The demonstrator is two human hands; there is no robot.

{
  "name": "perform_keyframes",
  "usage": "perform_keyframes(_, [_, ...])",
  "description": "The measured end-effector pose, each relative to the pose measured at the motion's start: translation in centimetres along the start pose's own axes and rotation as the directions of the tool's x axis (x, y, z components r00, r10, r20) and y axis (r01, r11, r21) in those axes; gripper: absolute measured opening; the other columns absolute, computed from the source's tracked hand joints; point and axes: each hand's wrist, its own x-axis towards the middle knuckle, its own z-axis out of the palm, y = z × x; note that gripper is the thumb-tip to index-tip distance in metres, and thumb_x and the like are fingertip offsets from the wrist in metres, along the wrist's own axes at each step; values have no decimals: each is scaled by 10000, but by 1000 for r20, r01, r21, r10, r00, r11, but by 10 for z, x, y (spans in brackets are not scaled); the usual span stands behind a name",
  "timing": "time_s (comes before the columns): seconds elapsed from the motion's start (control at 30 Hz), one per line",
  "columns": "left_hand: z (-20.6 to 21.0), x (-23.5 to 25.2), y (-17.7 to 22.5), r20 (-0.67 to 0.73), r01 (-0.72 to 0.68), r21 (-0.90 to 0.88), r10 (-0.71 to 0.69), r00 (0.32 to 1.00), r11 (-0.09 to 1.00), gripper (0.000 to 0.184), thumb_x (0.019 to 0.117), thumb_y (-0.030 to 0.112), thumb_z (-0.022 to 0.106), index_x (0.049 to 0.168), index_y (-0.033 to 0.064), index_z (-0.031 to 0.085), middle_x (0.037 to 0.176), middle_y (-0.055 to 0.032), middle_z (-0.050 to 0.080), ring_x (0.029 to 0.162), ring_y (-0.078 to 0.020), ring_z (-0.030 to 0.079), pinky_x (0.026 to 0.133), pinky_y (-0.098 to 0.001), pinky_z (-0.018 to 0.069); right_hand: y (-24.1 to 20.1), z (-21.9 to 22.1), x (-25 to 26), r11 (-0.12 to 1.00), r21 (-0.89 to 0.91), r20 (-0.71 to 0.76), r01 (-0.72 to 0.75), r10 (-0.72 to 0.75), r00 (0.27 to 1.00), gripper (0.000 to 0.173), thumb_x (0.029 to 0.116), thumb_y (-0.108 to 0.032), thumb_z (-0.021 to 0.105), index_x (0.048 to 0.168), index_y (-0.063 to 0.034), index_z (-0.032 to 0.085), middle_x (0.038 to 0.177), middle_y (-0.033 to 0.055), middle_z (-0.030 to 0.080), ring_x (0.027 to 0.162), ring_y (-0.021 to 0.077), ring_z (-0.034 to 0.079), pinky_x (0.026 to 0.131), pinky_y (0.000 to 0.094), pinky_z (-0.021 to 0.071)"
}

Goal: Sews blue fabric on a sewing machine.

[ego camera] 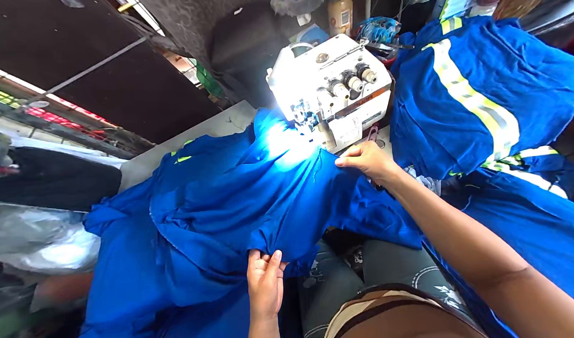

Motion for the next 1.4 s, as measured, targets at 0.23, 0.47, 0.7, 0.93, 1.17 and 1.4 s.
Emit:
perform_keyframes(0.23, [4,-4,0,7,-12,-26,12,1000,1000,359,915,-104,477,1207,104,462,990,15,727,848,-114,742,737,-328,648,1,1,-1,997,-35,-21,73,-74,997,119,904,-192,791,860,-81,790,721,22,705,566,57,569,517,254,456])
perform_keyframes(0.47, [9,3,5,-5,-101,-45,101,995,994,340,925,-106,478,1178,121,479,974,13,727,842,-115,742,753,-326,648,-4,8,12,984,-113,-73,137,-146,987,159,896,-250,801,838,-101,795,735,43,711,658,139,633,630,411,515])
perform_keyframes(0.7, [6,18,15,-52,-189,-24,188,981,982,427,886,-165,495,1217,104,476,988,14,728,859,-116,742,760,-316,646,-13,11,24,967,-190,-100,170,-192,976,229,895,-265,802,756,-87,762,697,54,676,643,163,607,617,437,484])
perform_keyframes(0.93, [-12,85,73,-14,-334,242,348,938,911,489,872,-114,561,1333,8,452,999,51,696,901,-71,710,798,-286,625,-9,30,17,927,-320,-217,197,-274,937,426,935,-363,747,664,-59,622,612,91,562,564,238,551,522,462,443])
perform_keyframes(1.17, [-7,186,121,88,-502,574,561,823,647,736,827,-100,689,1488,-23,372,1069,-79,656,865,-55,657,805,-246,565,-13,60,7,958,-266,-324,108,-195,926,334,967,-271,716,767,-16,638,751,139,610,707,284,606,619,496,489])
perform_keyframes(1.4, [20,120,70,65,-428,775,615,786,465,622,989,109,582,1514,-108,328,1333,-321,560,1147,-312,610,927,-391,529,24,50,-9,994,-25,-104,108,-110,989,226,960,-230,728,979,-12,675,864,88,678,771,151,651,737,364,560])
